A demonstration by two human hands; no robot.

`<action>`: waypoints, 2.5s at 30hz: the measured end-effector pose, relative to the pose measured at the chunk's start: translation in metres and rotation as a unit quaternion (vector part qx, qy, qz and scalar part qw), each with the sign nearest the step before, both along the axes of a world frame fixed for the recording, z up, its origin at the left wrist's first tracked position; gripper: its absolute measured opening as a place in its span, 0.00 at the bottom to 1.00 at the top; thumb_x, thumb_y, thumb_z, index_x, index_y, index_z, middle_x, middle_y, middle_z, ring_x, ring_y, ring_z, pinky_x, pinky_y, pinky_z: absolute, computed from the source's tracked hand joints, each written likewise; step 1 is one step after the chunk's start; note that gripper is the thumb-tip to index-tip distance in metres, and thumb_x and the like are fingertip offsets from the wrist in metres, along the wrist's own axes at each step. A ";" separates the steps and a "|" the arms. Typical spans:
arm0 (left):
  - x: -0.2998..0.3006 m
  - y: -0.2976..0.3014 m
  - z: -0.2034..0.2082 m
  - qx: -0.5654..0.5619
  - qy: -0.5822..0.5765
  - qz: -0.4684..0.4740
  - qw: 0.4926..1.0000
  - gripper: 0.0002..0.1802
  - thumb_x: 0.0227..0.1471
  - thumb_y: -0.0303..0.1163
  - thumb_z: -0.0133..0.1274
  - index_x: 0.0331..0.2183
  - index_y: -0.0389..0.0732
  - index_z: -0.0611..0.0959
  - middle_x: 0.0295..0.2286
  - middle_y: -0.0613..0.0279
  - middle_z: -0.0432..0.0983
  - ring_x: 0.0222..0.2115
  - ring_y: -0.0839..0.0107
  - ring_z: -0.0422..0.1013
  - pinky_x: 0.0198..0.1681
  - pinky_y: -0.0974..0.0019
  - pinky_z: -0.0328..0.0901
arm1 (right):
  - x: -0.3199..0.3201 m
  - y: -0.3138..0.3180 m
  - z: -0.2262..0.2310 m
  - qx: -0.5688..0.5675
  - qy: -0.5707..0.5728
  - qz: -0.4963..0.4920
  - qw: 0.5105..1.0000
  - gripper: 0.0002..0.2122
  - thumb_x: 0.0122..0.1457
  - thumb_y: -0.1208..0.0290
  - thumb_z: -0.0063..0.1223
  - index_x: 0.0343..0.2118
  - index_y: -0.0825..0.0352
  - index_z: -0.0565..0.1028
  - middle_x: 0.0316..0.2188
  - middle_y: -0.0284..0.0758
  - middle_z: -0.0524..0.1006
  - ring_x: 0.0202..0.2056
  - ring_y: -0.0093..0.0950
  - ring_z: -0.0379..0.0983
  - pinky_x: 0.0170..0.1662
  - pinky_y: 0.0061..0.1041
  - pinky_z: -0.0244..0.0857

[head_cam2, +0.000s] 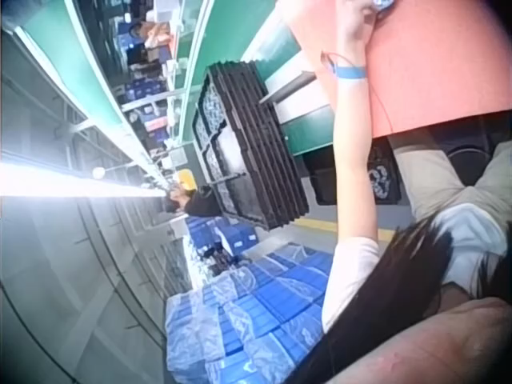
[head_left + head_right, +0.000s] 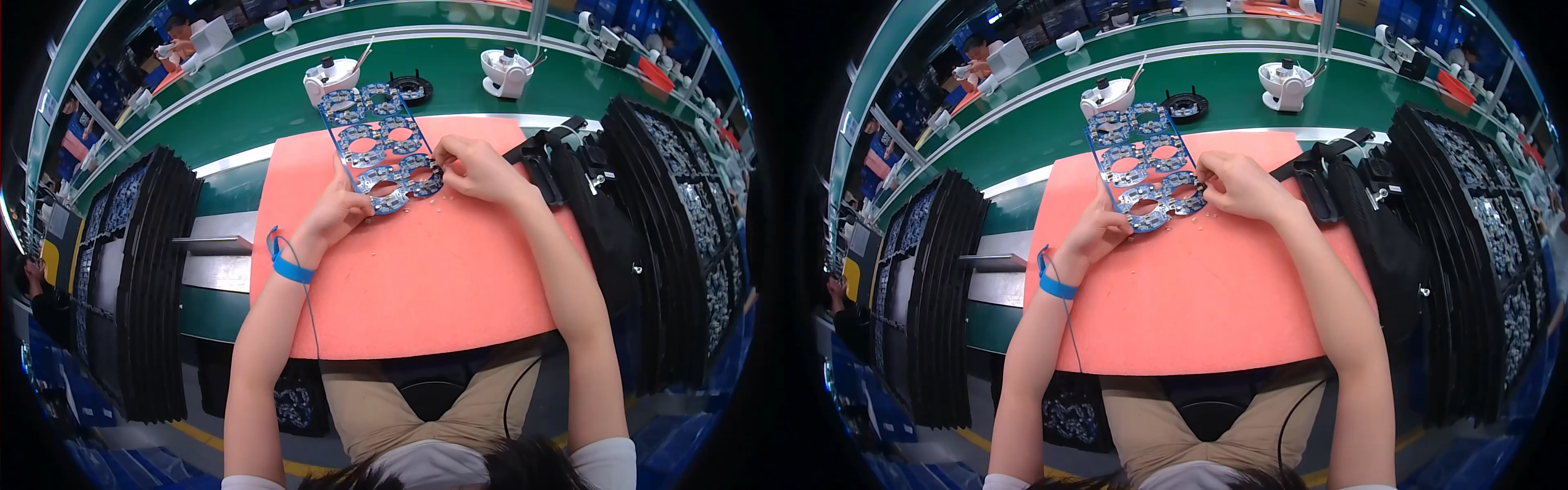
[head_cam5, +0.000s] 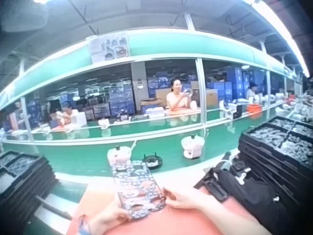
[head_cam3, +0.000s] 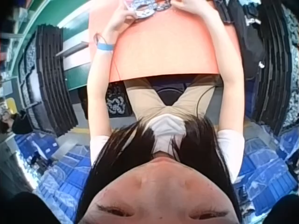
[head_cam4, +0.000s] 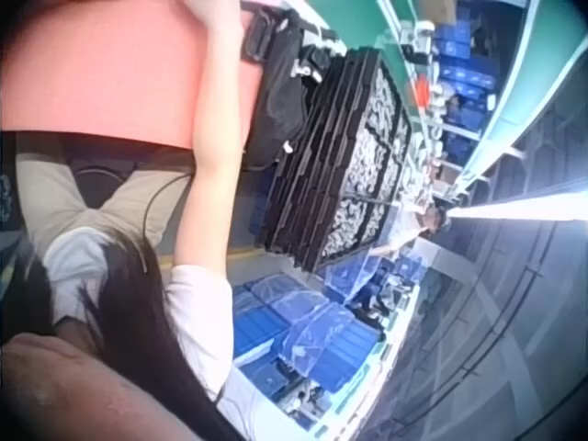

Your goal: Assembling small LED circuit boards into a carrier frame on a factory production line.

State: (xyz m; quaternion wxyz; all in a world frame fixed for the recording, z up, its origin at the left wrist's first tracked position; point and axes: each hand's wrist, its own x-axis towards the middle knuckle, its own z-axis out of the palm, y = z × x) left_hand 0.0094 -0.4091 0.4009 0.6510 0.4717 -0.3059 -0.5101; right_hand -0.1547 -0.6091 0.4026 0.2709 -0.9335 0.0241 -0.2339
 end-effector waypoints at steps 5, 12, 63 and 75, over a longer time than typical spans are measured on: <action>-0.008 0.001 0.008 0.015 -0.025 0.019 0.999 0.55 0.31 0.07 0.39 0.59 0.57 0.44 0.49 0.57 0.62 0.48 0.60 0.68 0.27 0.74 0.65 | -0.002 0.005 0.002 -0.024 0.041 -0.004 0.999 0.07 0.48 0.81 0.50 0.31 0.71 0.69 0.32 0.38 0.72 0.35 0.32 0.73 0.38 0.27 0.67; -0.005 -0.001 0.003 -0.005 0.012 0.001 1.000 0.54 0.34 0.05 0.37 0.58 0.58 0.40 0.54 0.52 0.55 0.52 0.49 0.62 0.22 0.76 0.62 | -0.002 0.004 0.003 -0.013 0.051 -0.019 0.998 0.07 0.48 0.80 0.50 0.31 0.71 0.67 0.31 0.38 0.70 0.34 0.32 0.72 0.39 0.26 0.67; -0.014 -0.011 0.005 -0.064 0.023 0.056 0.996 0.35 0.51 0.21 0.50 0.56 0.49 0.54 0.45 0.63 0.68 0.43 0.72 0.70 0.43 0.62 0.70 | 0.016 0.025 -0.002 0.596 -0.127 0.074 0.790 0.16 0.64 0.65 0.35 0.39 0.71 0.75 0.36 0.36 0.77 0.38 0.24 0.74 0.44 0.26 0.67; -0.004 -0.017 -0.022 -0.133 -0.154 0.123 0.971 0.23 0.58 0.29 0.46 0.52 0.44 0.57 0.39 0.63 0.70 0.38 0.77 0.70 0.43 0.68 0.69 | 0.017 0.023 0.000 0.639 -0.136 0.124 0.747 0.14 0.63 0.67 0.39 0.43 0.71 0.72 0.39 0.37 0.76 0.41 0.27 0.74 0.44 0.26 0.68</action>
